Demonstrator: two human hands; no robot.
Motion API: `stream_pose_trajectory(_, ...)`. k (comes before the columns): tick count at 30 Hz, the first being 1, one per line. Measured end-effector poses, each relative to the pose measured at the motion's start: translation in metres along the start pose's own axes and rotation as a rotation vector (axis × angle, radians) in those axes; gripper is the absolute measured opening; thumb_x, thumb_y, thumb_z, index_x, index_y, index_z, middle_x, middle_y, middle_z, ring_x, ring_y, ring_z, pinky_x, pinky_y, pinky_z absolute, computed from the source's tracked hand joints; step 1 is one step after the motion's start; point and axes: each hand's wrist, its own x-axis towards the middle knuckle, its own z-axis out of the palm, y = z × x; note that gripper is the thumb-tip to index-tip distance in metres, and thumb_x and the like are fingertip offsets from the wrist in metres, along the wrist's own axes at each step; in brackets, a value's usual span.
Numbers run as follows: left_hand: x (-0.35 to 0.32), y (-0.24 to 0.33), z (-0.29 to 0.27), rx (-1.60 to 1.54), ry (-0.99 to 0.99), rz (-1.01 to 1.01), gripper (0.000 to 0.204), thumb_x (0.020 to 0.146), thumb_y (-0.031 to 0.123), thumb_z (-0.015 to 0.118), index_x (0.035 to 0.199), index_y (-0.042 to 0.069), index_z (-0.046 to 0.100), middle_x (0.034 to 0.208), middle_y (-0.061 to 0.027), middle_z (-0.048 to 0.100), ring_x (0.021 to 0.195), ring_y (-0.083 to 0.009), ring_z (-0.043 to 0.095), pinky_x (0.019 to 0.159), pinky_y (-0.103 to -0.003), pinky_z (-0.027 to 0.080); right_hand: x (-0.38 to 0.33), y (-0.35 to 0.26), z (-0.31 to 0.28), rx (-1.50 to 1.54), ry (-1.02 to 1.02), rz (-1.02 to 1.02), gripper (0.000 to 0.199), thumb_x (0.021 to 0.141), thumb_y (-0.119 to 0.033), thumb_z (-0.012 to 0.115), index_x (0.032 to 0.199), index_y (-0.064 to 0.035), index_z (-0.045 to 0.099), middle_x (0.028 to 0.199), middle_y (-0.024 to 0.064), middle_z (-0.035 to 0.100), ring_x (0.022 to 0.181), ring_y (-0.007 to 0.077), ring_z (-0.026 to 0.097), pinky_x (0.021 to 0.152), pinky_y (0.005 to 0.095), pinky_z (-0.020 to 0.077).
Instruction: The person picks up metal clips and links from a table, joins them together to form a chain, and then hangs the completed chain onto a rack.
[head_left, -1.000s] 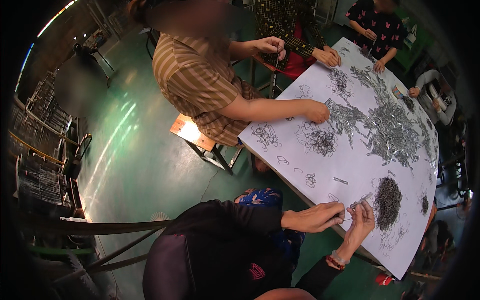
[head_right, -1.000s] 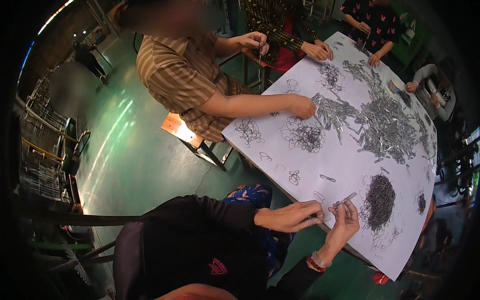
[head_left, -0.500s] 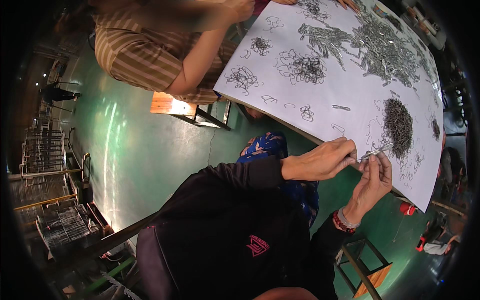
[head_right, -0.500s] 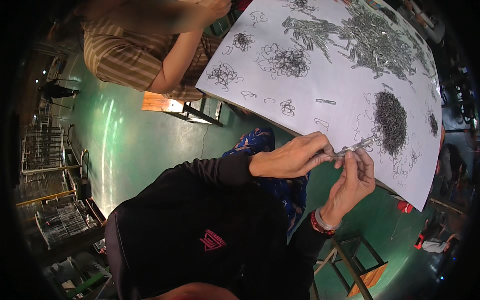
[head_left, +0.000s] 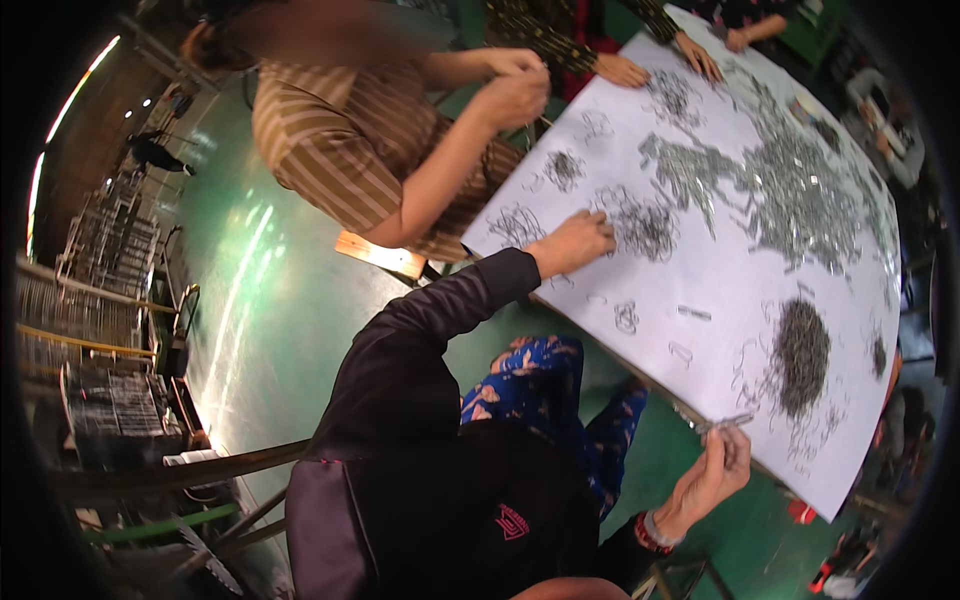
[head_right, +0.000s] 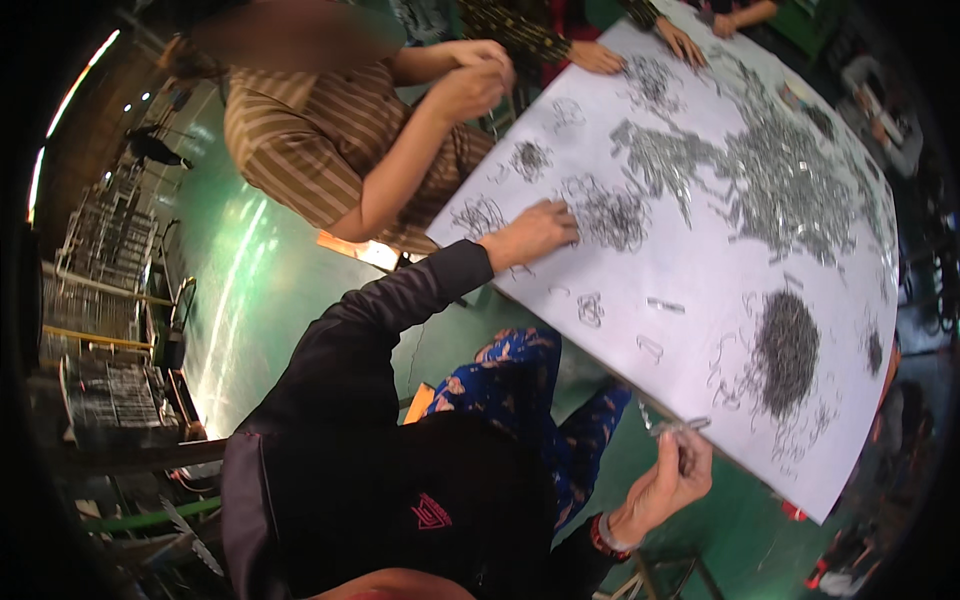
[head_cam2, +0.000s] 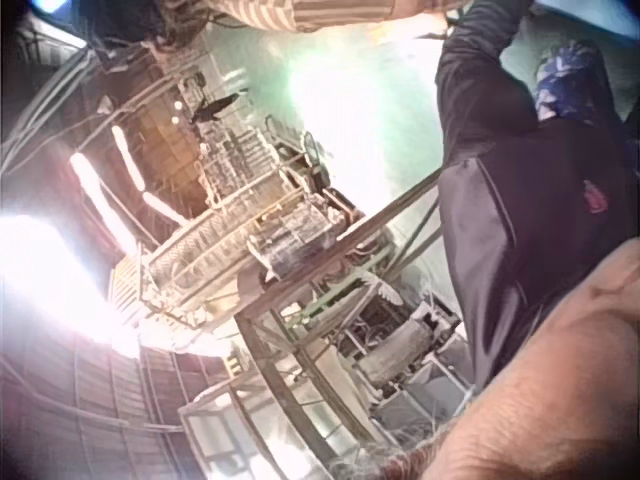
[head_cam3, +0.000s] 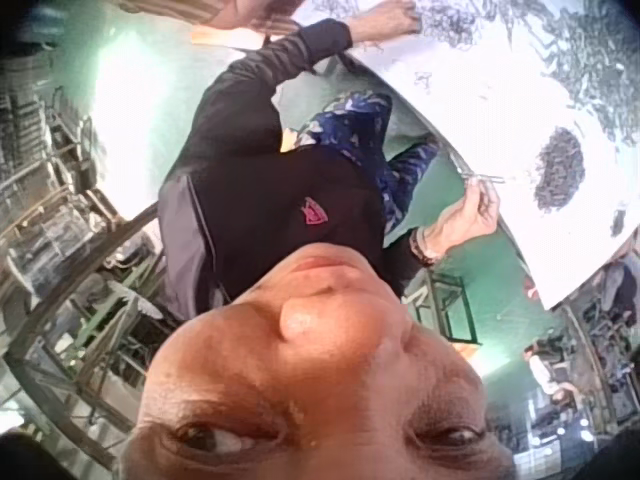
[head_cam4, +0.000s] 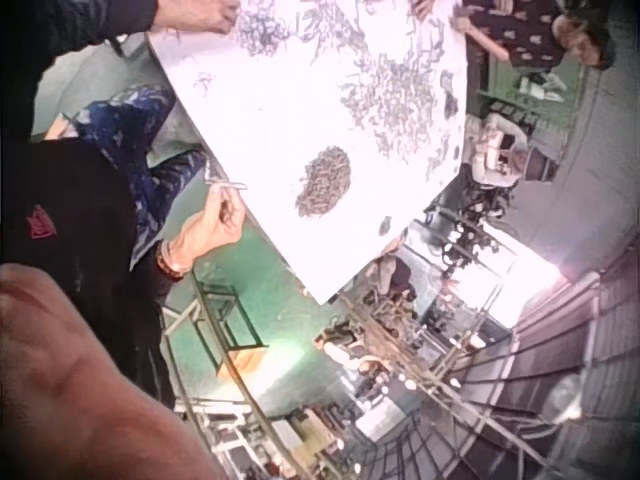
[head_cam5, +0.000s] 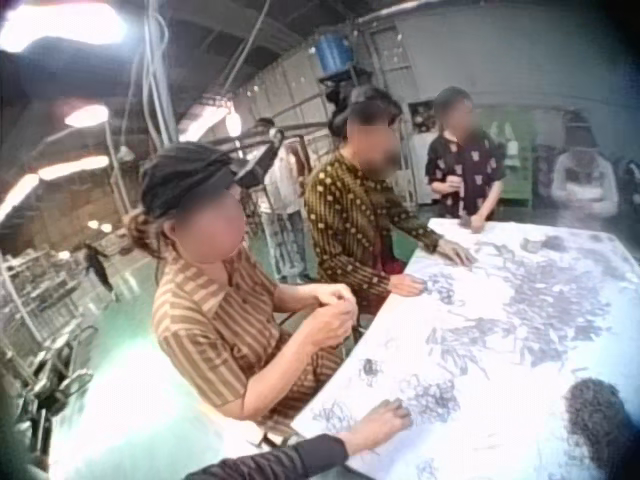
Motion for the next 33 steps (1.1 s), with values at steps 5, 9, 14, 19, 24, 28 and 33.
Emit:
stream_pose_trajectory(5, -0.003, -0.011, -0.011, 0.010, 0.024, 0.123, 0.011, 0.079, 0.016, 0.054, 0.083, 0.006, 0.055, 0.084, -0.0046, 0.054, 0.089, -0.0206, 0.051, 0.074, -0.033, 0.044, -0.003, 0.008, -0.002, 0.023, -0.029, -0.003, 0.011, 0.078, 0.008, 0.060, 0.089, 0.0074, 0.058, 0.077, 0.0084, 0.060, 0.070, 0.0111, 0.055, 0.066, 0.0211, 0.0440)
stream_pose_trajectory(9, 0.020, 0.025, -0.030, -0.321, 0.218, -0.113, 0.007, 0.085, 0.011, 0.052, 0.087, 0.004, 0.051, 0.084, -0.0085, 0.053, 0.080, -0.0233, 0.054, 0.067, -0.034, 0.046, -0.011, 0.006, 0.001, -0.007, 0.017, -0.032, 0.008, 0.078, 0.007, 0.061, 0.085, 0.0068, 0.058, 0.076, 0.0064, 0.058, 0.069, 0.0099, 0.052, 0.066, 0.0208, 0.0422)
stream_pose_trajectory(14, 0.038, 0.116, -0.050, -1.279, 0.162, -0.387, 0.007, 0.091, 0.003, 0.050, 0.096, -0.002, 0.052, 0.080, -0.0082, 0.055, 0.069, -0.0120, 0.060, 0.052, -0.026, 0.051, -0.016, 0.018, -0.002, -0.174, 0.047, -0.052, 0.009, 0.076, 0.002, 0.066, 0.084, 0.0047, 0.061, 0.075, 0.0018, 0.056, 0.067, 0.0083, 0.048, 0.063, 0.0214, 0.0407)
stream_pose_trajectory(19, 0.030, 0.189, -0.095, -1.801, -0.085, -0.345, 0.016, 0.089, 0.009, 0.057, 0.096, -0.006, 0.056, 0.088, -0.0087, 0.060, 0.077, -0.0131, 0.060, 0.062, -0.026, 0.052, -0.014, 0.036, -0.003, -0.076, -0.003, -0.052, 0.016, 0.075, 0.003, 0.069, 0.090, 0.0046, 0.064, 0.082, 0.0060, 0.065, 0.071, 0.0079, 0.055, 0.066, 0.0202, 0.0440)
stream_pose_trajectory(24, 0.029, 0.207, -0.095, -1.641, -0.253, -0.294, 0.020, 0.088, 0.016, 0.062, 0.096, -0.002, 0.058, 0.091, -0.0052, 0.061, 0.080, -0.0094, 0.057, 0.068, -0.022, 0.049, -0.016, 0.052, -0.010, -0.103, 0.021, -0.107, 0.016, 0.074, 0.004, 0.069, 0.089, 0.0037, 0.066, 0.083, 0.0064, 0.066, 0.070, 0.0071, 0.054, 0.065, 0.0206, 0.0437)
stream_pose_trajectory(28, 0.025, 0.211, -0.087, -1.580, -0.198, -0.332, 0.019, 0.088, 0.016, 0.061, 0.095, -0.002, 0.058, 0.093, -0.0037, 0.061, 0.087, -0.0088, 0.056, 0.076, -0.024, 0.048, -0.021, 0.050, -0.006, -0.271, 0.055, -0.187, 0.015, 0.073, 0.004, 0.069, 0.088, 0.0024, 0.066, 0.079, 0.0041, 0.064, 0.069, 0.0076, 0.053, 0.065, 0.0212, 0.0433)
stream_pose_trajectory(33, 0.021, 0.212, -0.084, -1.690, -0.103, -0.275, 0.010, 0.091, 0.009, 0.054, 0.095, 0.000, 0.056, 0.091, -0.0040, 0.062, 0.091, -0.0102, 0.056, 0.083, -0.026, 0.046, -0.023, 0.052, -0.008, -0.358, -0.042, -0.237, 0.017, 0.073, 0.005, 0.069, 0.089, 0.0022, 0.066, 0.077, 0.0043, 0.062, 0.070, 0.0095, 0.054, 0.066, 0.0217, 0.0438)
